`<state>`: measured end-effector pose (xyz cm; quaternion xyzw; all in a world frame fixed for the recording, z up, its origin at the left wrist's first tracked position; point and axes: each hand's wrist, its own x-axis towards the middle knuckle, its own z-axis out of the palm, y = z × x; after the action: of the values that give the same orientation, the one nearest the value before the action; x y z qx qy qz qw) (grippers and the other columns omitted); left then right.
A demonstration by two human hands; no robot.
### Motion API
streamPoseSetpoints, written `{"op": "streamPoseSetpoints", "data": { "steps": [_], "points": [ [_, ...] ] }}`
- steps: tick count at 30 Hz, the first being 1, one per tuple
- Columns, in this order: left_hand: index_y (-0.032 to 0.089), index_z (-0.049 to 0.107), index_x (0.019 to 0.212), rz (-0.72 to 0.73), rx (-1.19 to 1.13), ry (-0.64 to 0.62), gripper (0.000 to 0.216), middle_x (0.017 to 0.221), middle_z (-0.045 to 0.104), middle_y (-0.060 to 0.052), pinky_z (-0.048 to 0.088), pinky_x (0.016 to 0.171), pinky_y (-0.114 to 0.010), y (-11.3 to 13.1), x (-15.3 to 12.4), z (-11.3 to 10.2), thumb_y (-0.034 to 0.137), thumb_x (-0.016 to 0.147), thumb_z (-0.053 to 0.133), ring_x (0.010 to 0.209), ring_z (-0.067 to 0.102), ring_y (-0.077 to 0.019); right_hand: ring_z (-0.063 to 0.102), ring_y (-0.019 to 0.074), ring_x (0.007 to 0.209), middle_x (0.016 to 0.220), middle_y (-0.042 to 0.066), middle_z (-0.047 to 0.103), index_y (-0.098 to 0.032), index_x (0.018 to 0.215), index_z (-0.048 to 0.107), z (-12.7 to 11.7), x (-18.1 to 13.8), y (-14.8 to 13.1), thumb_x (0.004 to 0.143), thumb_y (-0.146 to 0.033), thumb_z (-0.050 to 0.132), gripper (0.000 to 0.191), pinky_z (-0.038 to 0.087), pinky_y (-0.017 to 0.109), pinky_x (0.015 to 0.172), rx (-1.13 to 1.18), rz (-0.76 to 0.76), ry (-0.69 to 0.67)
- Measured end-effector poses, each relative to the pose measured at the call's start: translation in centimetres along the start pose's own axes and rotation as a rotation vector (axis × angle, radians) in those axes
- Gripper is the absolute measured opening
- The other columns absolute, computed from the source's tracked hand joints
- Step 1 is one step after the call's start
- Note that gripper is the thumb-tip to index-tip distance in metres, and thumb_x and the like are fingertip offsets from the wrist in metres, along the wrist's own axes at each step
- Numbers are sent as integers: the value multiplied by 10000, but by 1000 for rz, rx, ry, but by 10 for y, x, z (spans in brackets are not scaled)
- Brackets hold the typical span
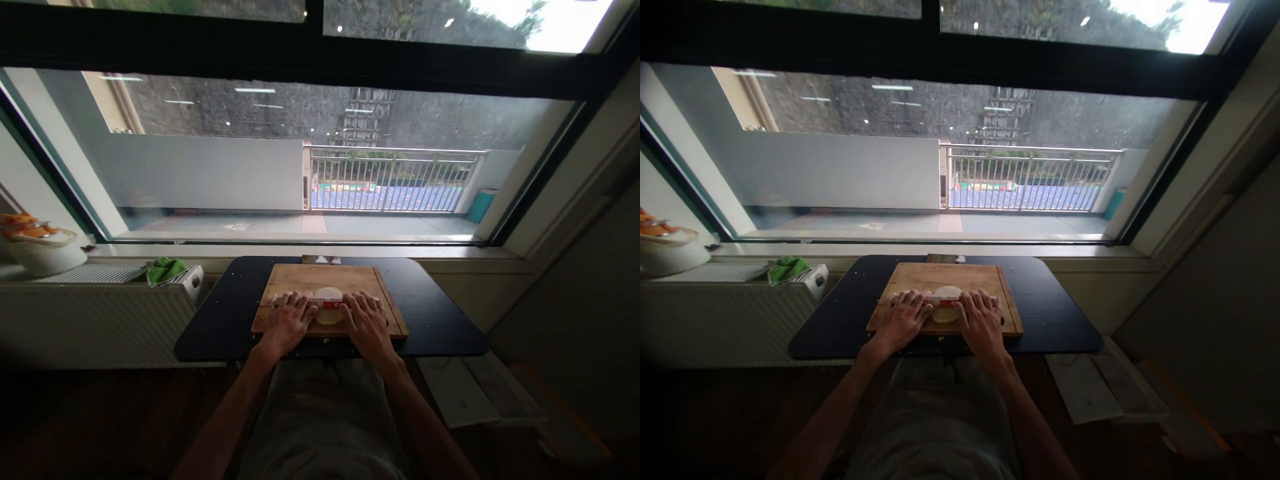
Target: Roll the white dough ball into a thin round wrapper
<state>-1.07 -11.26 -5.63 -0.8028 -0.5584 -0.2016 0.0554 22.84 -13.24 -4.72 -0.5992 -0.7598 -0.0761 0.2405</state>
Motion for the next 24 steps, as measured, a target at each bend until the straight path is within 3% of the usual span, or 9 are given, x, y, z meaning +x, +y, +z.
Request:
{"op": "streamPoseSetpoints", "data": {
  "steps": [6,12,19,24],
  "points": [
    [277,657,1456,11,12,75,395,1349,732,-108,424,1230,-603,6,-27,-4,442,1162,452,1310,631,-328,537,312,1449,1478,120,698,-279,1505,633,-10,-35,-11,1183,-413,379,431,331,569,1263,20,-2,20],
    [275,652,1466,12,24,56,433,1416,713,-116,371,1279,-632,6,-37,-1,462,1171,397,1382,593,-338,500,331,1482,1445,127,711,-299,1474,664,-11,-38,-18,1183,-420,351,444,273,644,1292,26,18,-9],
    [312,643,1504,-51,-8,-53,479,1522,681,-108,333,1288,-661,4,-6,-5,488,1170,349,1447,547,-343,440,319,1550,1620,90,624,-343,1526,641,-5,-11,-13,1184,-448,365,452,376,604,1263,-56,76,-91],
    [309,637,1507,-61,2,-92,475,1519,679,-114,358,1266,-649,-1,30,0,487,1167,357,1428,555,-348,459,330,1521,1609,97,628,-339,1542,618,0,13,-3,1189,-465,344,465,342,681,1276,-47,86,-116]
  ]
}}
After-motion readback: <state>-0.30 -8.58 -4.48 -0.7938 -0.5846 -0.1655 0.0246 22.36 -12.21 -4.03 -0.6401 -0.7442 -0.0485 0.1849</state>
